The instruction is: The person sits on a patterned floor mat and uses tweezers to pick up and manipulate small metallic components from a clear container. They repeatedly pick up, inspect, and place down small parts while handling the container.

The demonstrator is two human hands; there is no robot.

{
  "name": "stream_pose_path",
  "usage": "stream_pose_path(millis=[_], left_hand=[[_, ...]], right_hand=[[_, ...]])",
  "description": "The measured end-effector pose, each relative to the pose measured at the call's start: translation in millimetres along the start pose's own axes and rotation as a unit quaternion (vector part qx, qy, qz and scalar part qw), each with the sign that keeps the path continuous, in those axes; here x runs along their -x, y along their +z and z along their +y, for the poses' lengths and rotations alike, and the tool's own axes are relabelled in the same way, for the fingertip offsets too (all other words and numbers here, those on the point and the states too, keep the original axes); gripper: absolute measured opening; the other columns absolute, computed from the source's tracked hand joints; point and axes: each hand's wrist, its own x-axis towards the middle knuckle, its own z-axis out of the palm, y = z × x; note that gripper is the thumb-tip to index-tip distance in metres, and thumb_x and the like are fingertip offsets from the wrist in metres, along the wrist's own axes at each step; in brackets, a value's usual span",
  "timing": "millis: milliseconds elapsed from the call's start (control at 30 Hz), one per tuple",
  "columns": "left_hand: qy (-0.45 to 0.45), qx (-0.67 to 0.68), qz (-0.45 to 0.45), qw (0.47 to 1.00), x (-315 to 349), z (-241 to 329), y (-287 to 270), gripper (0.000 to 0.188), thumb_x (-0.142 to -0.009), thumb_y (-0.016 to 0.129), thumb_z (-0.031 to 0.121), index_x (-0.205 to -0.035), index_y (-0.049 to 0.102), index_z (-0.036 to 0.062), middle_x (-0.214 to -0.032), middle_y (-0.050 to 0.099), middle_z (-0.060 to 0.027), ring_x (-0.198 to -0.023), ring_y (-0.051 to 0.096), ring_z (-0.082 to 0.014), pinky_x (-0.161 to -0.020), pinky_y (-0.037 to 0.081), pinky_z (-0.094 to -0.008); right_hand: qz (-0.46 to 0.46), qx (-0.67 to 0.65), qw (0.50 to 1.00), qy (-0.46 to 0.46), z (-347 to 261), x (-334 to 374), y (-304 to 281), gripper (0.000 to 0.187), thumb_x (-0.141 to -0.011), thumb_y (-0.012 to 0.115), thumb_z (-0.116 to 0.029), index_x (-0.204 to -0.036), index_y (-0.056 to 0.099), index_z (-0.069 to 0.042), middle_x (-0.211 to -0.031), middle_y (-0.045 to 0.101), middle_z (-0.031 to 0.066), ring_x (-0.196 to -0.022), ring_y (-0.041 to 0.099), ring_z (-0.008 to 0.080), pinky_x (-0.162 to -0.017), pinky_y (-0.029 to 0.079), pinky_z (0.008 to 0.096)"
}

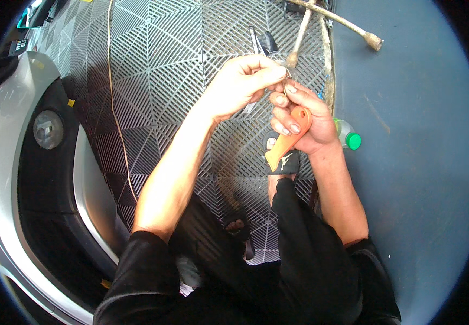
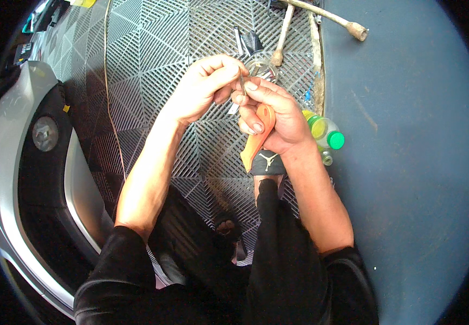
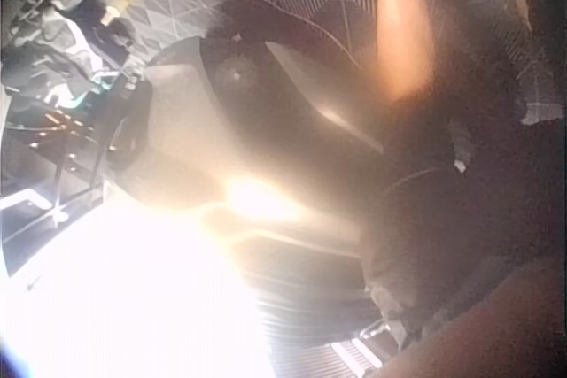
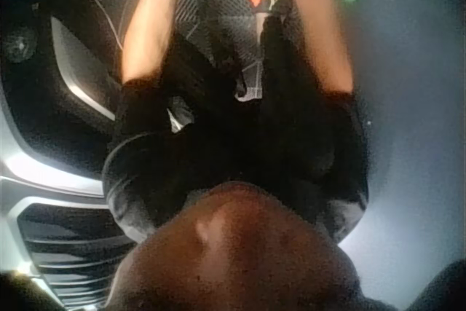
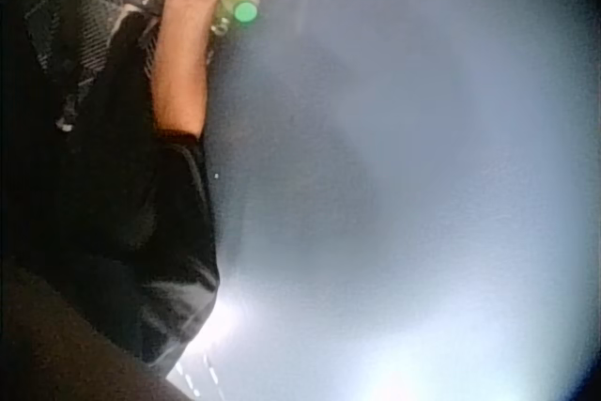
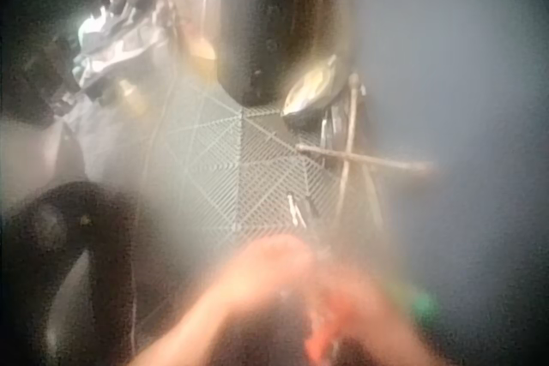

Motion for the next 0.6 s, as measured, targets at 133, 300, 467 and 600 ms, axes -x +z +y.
stream_pose_path(millis=[133, 300, 467, 600], left_hand=[[0.002, -0.015, 0.002, 1.0, 0, 1, 1, 0.026, -0.102, 0.063, 0.025, -0.108, 0.07, 0.0014, -0.075, 0.063, 0.0002, -0.055, 0.041, -0.0031, -0.049, 0.033, -0.0194], [0.011, 0.01, 0.017, 1.0, -6, -28, -17, 0.025, -0.101, 0.064, 0.026, -0.107, 0.071, 0.0028, -0.077, 0.064, 0.001, -0.054, 0.04, -0.0031, -0.048, 0.032, -0.0187], [-0.098, -0.26, 0.156, 0.948, -17, -94, -51, 0.029, -0.09, 0.078, 0.03, -0.1, 0.072, 0.0034, -0.083, 0.071, -0.0038, -0.071, 0.062, -0.0136, -0.07, 0.052, -0.0298], [-0.182, -0.471, 0.155, 0.849, -6, -140, -45, 0.04, -0.081, 0.083, 0.038, -0.096, 0.07, 0.003, -0.082, 0.073, -0.013, -0.078, 0.07, -0.0224, -0.078, 0.055, -0.0353]], right_hand=[[0.011, -0.01, 1.0, -0.01, 0, 2, 0, 0.02, -0.106, 0.051, -0.019, -0.111, 0.058, -0.001, -0.095, 0.062, 0.0085, -0.05, 0.05, 0.0083, -0.051, 0.045, 0.0249], [0.057, 0.02, 0.997, -0.053, -8, 0, -6, 0.02, -0.105, 0.052, -0.019, -0.108, 0.058, 0.0, -0.093, 0.062, 0.0086, -0.05, 0.05, 0.0091, -0.051, 0.046, 0.0256], [0.276, 0.137, 0.944, -0.115, -15, -8, -23, 0.02, -0.098, 0.064, -0.014, -0.111, 0.061, 0.0, -0.089, 0.07, 0.0116, -0.047, 0.055, 0.0113, -0.043, 0.044, 0.0259], [0.317, 0.179, 0.923, -0.121, -10, -11, -33, 0.02, -0.096, 0.065, -0.015, -0.109, 0.062, -0.001, -0.086, 0.071, 0.0112, -0.046, 0.055, 0.0121, -0.043, 0.044, 0.026]])
